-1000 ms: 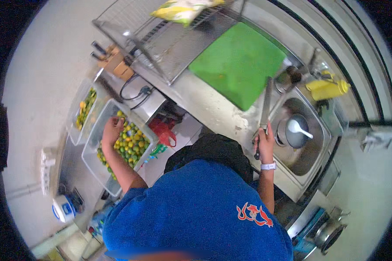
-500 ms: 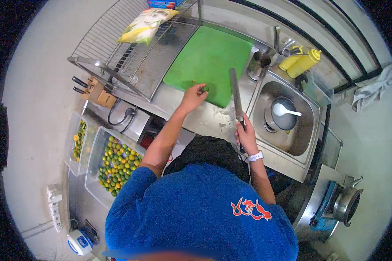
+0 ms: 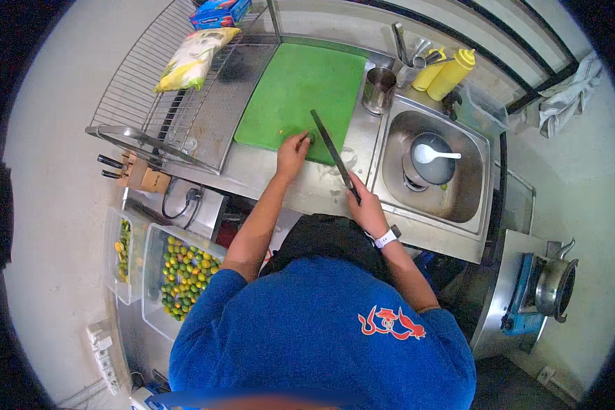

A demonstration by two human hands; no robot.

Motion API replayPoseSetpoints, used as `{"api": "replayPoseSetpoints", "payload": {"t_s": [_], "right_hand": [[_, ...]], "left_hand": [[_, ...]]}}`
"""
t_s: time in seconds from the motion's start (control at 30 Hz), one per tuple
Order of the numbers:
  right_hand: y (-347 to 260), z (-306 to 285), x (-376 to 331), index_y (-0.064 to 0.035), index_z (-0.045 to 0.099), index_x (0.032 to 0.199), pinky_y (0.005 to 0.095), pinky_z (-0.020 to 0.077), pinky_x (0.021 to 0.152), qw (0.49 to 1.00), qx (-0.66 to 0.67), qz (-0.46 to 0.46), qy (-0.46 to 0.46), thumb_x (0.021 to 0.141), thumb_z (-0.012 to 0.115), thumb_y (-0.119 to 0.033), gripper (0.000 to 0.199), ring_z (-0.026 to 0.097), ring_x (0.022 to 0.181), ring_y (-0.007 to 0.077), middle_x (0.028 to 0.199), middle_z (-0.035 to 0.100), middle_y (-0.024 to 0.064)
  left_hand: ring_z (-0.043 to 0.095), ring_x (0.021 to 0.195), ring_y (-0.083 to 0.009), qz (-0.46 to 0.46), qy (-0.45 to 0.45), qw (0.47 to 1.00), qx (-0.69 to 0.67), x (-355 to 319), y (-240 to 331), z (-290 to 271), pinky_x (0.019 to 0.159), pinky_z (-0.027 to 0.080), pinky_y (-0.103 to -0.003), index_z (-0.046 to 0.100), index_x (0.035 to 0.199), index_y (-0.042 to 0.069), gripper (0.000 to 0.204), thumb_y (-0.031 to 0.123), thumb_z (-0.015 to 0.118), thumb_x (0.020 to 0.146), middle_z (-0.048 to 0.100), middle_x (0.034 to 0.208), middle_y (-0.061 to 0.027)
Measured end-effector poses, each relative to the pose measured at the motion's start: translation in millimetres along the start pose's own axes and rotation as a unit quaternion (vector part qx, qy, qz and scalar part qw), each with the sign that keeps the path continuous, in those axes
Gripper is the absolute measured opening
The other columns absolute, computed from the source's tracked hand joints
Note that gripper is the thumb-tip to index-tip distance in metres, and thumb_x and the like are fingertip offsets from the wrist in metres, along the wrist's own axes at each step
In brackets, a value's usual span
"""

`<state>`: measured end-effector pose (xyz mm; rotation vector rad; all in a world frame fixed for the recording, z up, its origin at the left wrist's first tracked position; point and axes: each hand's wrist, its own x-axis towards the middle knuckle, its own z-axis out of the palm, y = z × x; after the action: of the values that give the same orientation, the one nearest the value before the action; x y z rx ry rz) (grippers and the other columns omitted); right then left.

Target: Cutting small citrus fruits into halves on a cutting board in a kitchen.

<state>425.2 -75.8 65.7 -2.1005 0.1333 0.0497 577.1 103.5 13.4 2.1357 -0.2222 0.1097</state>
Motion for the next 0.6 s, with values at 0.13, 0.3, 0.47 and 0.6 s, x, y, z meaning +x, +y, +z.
{"api": "replayPoseSetpoints", "payload": {"t_s": [0.13, 0.3, 0.47, 0.6], "right_hand": [[-7.1, 0.5, 0.1, -0.0153, 0.039, 0.128, 0.0343, 0.0436, 0.059, 0.999, -0.032, 0.011, -0.039, 0.084, 0.051, -0.017, 0.045, 0.054, 0.062, 0.028, 0.069, 0.055, 0.0182], [-11.4, 1.8, -0.6, -0.0152, 0.039, 0.127, 0.0417, 0.045, 0.062, 0.998, -0.048, 0.006, -0.038, 0.083, 0.05, -0.016, 0.045, 0.058, 0.071, 0.0403, 0.075, 0.058, 0.0252], [-15.4, 0.2, -5.1, -0.0159, 0.039, 0.128, 0.0347, 0.044, 0.058, 0.996, -0.08, -0.004, -0.036, 0.084, 0.051, -0.016, 0.046, 0.059, 0.062, 0.0337, 0.07, 0.057, 0.0215], [-14.1, -1.9, -7.8, -0.0156, 0.038, 0.129, 0.0356, 0.0437, 0.058, 0.996, -0.083, 0.012, -0.038, 0.084, 0.051, -0.016, 0.046, 0.058, 0.063, 0.0349, 0.069, 0.056, 0.0216]], "left_hand": [[0.061, 0.075, -0.0222, -0.007, 0.029, 0.998, -0.047, -1.9, -4.1, 4.9, 0.067, 0.048, -0.031, 0.059, 0.103, 0.002, 0.031, 0.024, 0.059, 0.081, 0.061, 0.089, -0.0155], [0.062, 0.072, -0.0213, -0.03, 0.033, 0.998, -0.052, 1.0, -9.8, 11.5, 0.064, 0.048, -0.03, 0.059, 0.098, 0.0, 0.028, 0.022, 0.061, 0.08, 0.062, 0.088, -0.0148], [0.061, 0.068, -0.0224, -0.034, 0.032, 0.997, -0.062, 1.1, -11.4, 13.7, 0.062, 0.049, -0.032, 0.059, 0.096, 0.0, 0.027, 0.021, 0.062, 0.079, 0.062, 0.085, -0.0141], [0.062, 0.071, -0.0186, -0.041, 0.028, 0.997, -0.064, 0.6, -8.9, 11.6, 0.064, 0.048, -0.029, 0.06, 0.099, 0.001, 0.029, 0.022, 0.062, 0.08, 0.064, 0.084, -0.0124]]}}
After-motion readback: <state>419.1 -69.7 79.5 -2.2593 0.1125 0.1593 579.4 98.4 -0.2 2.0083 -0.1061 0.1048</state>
